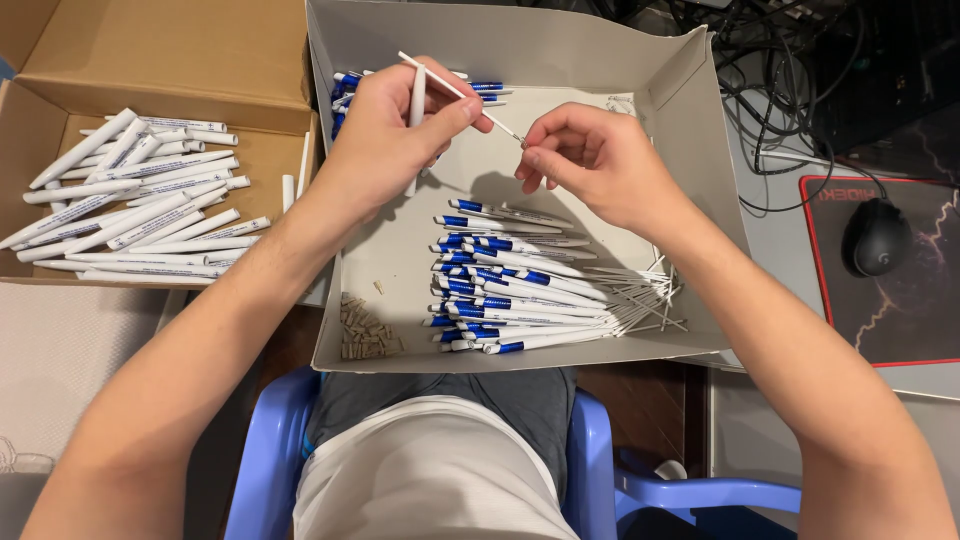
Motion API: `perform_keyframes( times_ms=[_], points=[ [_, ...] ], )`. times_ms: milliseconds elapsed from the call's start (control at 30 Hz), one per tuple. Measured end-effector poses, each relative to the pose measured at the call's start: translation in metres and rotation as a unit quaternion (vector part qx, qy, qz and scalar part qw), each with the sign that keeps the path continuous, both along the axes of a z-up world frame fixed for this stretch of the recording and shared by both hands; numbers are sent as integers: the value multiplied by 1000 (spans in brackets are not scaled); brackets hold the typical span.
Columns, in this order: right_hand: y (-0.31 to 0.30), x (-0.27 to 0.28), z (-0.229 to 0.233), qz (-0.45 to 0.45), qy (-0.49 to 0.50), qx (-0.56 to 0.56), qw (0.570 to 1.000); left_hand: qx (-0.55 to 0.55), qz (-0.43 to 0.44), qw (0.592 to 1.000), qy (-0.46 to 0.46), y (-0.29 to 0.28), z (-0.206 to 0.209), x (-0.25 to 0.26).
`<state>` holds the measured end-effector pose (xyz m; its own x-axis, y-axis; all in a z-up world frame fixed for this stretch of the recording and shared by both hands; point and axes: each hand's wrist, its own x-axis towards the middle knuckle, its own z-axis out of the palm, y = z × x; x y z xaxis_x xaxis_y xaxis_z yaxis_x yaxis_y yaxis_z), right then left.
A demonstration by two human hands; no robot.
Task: Assembling ballpoint pens by inserting ink refills into barrels and attaching caps.
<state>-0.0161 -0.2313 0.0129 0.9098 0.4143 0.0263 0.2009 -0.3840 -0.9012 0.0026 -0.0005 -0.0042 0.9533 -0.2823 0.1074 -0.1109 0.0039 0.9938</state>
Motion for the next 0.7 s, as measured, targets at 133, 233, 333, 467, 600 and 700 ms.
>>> perform_keyframes(
  times_ms=[133, 233, 333, 467, 600, 700],
  points=[
    [-1, 1, -1, -3, -5, -19, 1000, -3, -9, 1000, -6, 1, -1, 0],
    [-3, 1, -3, -1, -6, -23, 1000, -9, -15, 1000, -11, 0, -2, 0],
    [-3, 2, -4, 12, -21, -26, 999, -3, -18, 1000, 3, 1, -1, 0],
    [-4, 3, -5, 9, -25, -28, 999, 3, -17, 1000, -10, 2, 1, -1],
    [-4, 1, -3, 12, -28, -35, 999, 8, -20, 1000, -9, -1, -3, 0],
    [-5, 1, -3, 18, -42, -42, 998, 58, -41, 997, -38, -3, -4, 1]
  ],
)
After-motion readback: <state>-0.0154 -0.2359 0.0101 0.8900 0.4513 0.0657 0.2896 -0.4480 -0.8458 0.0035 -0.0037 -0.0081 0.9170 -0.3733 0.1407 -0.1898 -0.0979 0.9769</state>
